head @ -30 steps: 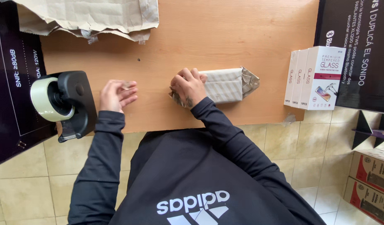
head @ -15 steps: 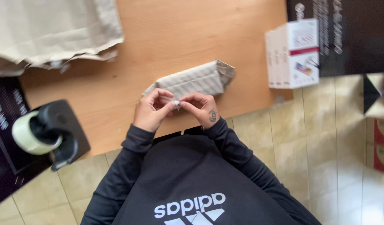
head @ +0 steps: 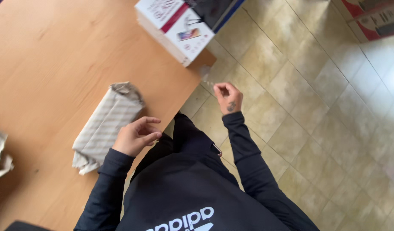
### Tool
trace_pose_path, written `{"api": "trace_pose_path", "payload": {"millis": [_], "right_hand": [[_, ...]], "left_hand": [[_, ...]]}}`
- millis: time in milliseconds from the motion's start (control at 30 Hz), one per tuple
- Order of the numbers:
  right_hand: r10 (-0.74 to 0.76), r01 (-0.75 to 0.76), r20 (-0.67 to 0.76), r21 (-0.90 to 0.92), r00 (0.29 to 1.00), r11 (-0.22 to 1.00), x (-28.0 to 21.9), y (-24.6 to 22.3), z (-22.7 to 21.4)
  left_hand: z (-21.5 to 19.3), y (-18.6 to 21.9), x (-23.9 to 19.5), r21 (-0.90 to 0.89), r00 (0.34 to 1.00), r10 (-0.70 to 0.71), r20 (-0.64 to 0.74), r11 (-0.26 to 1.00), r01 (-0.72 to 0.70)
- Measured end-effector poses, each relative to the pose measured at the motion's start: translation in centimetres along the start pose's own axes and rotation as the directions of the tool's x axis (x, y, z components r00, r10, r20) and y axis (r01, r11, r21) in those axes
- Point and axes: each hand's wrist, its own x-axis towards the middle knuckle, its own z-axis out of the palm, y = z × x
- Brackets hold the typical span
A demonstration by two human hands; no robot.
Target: The person unwraps several small rectangular packages by removing paper and tape, then places the revealed product boxes on a table.
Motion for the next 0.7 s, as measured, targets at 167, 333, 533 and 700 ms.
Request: {"api": "trace_pose_path", "payload": {"millis": [167, 333, 533, 700], "right_hand": [[-0.457, 0.384, -0.191, -0.322, 0.869, 0.865, 4.5, 4.9, 5.7], [-0.586, 0.544, -0.028, -0.342, 0.810, 0.767, 3.0, 5.8, 9.0], [-0.671, 0.646, 0.044, -0.323, 0.740, 0.692, 2.3, 1.8, 5.4], [-0.692, 0.661, -0.030, -0.268, 0.722, 0.701, 2.7, 3.1, 6.4]], "left_hand": [[2.9, 3.2, 1.5, 0.189, 0.997, 0.022, 0.080, 0.981, -0.036], [2.7, 2.9, 2.0, 0.347, 0.982, 0.078, 0.172, 0.928, -0.134], [1.6, 1.7, 1.3, 0.515, 0.944, 0.002, 0.330, 0.837, -0.182], [0.5, 1.5, 0.7, 0.445, 0.981, -0.024, 0.195, 0.893, -0.066]]}}
